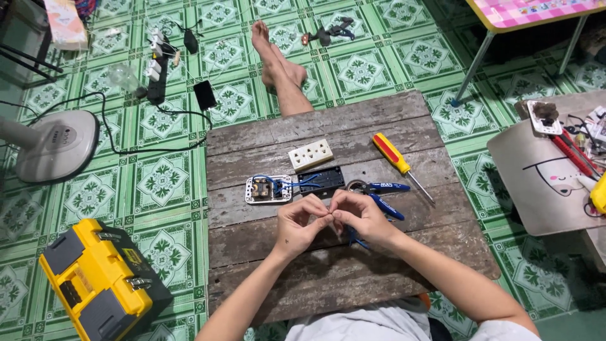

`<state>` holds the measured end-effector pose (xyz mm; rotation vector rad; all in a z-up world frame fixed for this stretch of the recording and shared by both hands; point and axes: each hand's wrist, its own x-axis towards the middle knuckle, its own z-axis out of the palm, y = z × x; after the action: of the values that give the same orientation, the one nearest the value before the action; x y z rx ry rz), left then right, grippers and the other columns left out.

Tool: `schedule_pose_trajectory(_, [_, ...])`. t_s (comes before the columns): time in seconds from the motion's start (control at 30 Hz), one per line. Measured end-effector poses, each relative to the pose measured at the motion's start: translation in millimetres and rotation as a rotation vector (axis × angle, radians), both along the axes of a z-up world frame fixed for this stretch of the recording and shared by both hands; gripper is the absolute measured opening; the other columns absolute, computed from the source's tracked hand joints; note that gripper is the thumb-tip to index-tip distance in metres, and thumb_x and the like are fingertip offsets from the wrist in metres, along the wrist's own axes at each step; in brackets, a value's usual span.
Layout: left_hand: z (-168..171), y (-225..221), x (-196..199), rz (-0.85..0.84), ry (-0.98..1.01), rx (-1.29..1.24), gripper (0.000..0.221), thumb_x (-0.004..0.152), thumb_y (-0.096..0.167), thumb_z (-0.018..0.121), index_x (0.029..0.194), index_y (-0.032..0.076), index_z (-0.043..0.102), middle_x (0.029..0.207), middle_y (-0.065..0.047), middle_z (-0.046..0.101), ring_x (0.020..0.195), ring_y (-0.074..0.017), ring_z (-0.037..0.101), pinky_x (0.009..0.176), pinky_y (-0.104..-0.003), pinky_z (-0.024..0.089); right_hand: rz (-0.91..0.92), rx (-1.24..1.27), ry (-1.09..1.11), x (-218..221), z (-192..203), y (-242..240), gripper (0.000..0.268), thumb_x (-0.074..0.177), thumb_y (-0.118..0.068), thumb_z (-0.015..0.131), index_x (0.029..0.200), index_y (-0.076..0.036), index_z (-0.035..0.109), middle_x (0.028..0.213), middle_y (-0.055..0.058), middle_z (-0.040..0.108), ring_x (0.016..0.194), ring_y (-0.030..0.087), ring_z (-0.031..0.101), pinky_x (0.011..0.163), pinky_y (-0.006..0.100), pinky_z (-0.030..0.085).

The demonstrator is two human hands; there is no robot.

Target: Connecting electrical wires to a component on a wooden board using pliers and a screwdriver.

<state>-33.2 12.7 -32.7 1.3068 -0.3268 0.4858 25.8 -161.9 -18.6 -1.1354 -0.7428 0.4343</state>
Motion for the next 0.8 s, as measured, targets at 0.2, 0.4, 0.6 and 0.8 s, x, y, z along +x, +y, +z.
schedule_pose_trajectory(0.2, [-7.1, -2.4, 1.4, 0.096, 0.04, -0.016, 0.013, 0.078, -0.008, 0.087, 0.084, -0.004, 0.077, 0.076, -0.016, 0.075, 0.073, -0.0193, 0.069, 0.068, -0.029, 0.059, -0.076, -0.009, 0.047, -1.6, 2.4, 4.4, 0.008, 0.097, 0.005, 0.061, 0.097, 0.009, 0.068, 0.08, 0.013, 0.061, 0.052, 0.02, 0.068, 0.054, 0.033, 0.057])
schedule_pose_trajectory(0.4, [-1.6, -4.7, -1.8, 0.114, 0.108, -0.043, 0.014, 0.079, -0.003, 0.087, 0.09, -0.004, 0.08, 0.078, -0.018, 0.074, 0.074, -0.018, 0.07, 0.066, -0.027, 0.059, -0.122, -0.001, 0.026, 0.8, -0.4, 5.4, 0.006, 0.096, 0.005, 0.064, 0.097, 0.009, 0.068, 0.079, 0.014, 0.062, 0.051, 0.02, 0.068, 0.054, 0.033, 0.056])
schedule_pose_trajectory(0.6, [15.9, -10.0, -5.2, 0.135, 0.114, -0.03, 0.017, 0.087, -0.004, 0.079, 0.105, -0.003, 0.079, 0.084, -0.016, 0.074, 0.079, -0.016, 0.072, 0.072, -0.029, 0.062, -0.153, -0.007, -0.025, -0.1, 1.0, 6.0, 0.007, 0.095, 0.007, 0.063, 0.096, 0.007, 0.07, 0.08, 0.013, 0.063, 0.05, 0.02, 0.07, 0.053, 0.032, 0.056])
schedule_pose_trajectory(0.8, [15.5, -7.3, -4.4, 0.187, 0.088, 0.079, 0.01, 0.089, -0.005, 0.076, 0.097, -0.003, 0.079, 0.087, -0.016, 0.073, 0.08, -0.0191, 0.074, 0.07, -0.03, 0.064, -0.163, 0.004, -0.047, -0.6, -2.5, 7.8, 0.007, 0.094, 0.008, 0.064, 0.097, 0.007, 0.07, 0.081, 0.013, 0.062, 0.049, 0.019, 0.069, 0.052, 0.032, 0.056])
